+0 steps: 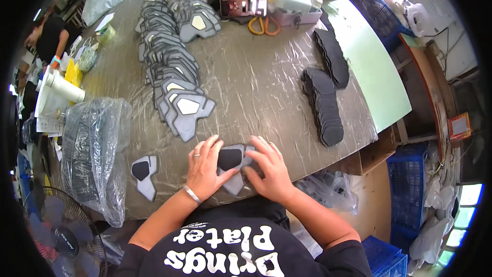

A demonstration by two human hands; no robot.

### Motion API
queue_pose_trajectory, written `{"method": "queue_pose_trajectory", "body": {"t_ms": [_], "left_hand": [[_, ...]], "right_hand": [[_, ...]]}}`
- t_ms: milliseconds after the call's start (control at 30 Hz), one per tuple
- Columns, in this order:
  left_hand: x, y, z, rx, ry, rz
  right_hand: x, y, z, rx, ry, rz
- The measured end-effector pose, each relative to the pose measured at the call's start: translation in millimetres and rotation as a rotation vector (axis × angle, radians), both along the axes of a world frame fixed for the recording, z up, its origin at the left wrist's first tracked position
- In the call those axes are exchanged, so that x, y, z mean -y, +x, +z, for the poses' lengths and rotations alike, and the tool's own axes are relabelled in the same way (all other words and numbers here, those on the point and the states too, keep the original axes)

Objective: The person assembles shoe components by hand, first taking multiple grey pieces from a plastic bag and stacking them, then taking black components from a separate stack and pressing them onto the grey pieces one by one.

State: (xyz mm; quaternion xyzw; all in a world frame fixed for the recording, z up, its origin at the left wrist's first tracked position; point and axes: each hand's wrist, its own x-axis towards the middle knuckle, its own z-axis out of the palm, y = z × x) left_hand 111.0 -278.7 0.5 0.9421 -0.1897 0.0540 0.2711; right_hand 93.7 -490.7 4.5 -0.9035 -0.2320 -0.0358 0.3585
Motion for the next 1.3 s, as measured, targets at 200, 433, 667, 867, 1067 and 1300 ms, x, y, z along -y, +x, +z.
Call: {"method": "queue_pose_trajectory", "body": {"t_ms": [200, 433, 667, 867, 1067, 1300], "left_hand": [[-20.8, 2.9, 17.7, -0.327, -0.486, -0.022], [-191.5, -23.5, 40.2, -0.483, -0.304, 0.217], [-139.6, 18.2, 41.2, 0.064, 0.046, 0.175], [-108.4, 146.1, 2.7, 0.246, 0.295, -0.128], [-40.4, 149.6, -43.5, 0.165, 0.062, 0.296], [-21.2, 93.0, -23.0, -0.034, 0.202, 0.266]], "right_hand": [[3.5, 40.8, -1.1, -0.146, 0.448, -0.360], [-66.7, 119.1, 4.9, -0.139, 0.061, -0.252], [-71.2, 159.8, -7.8, -0.322, 0.118, -0.222], [-83.8, 156.9, -6.5, -0.312, 0.041, -0.240], [-69.9, 186.0, -27.6, -0.156, 0.318, -0.399], [-35.7, 175.6, 1.9, -0.444, 0.044, -0.090]]}}
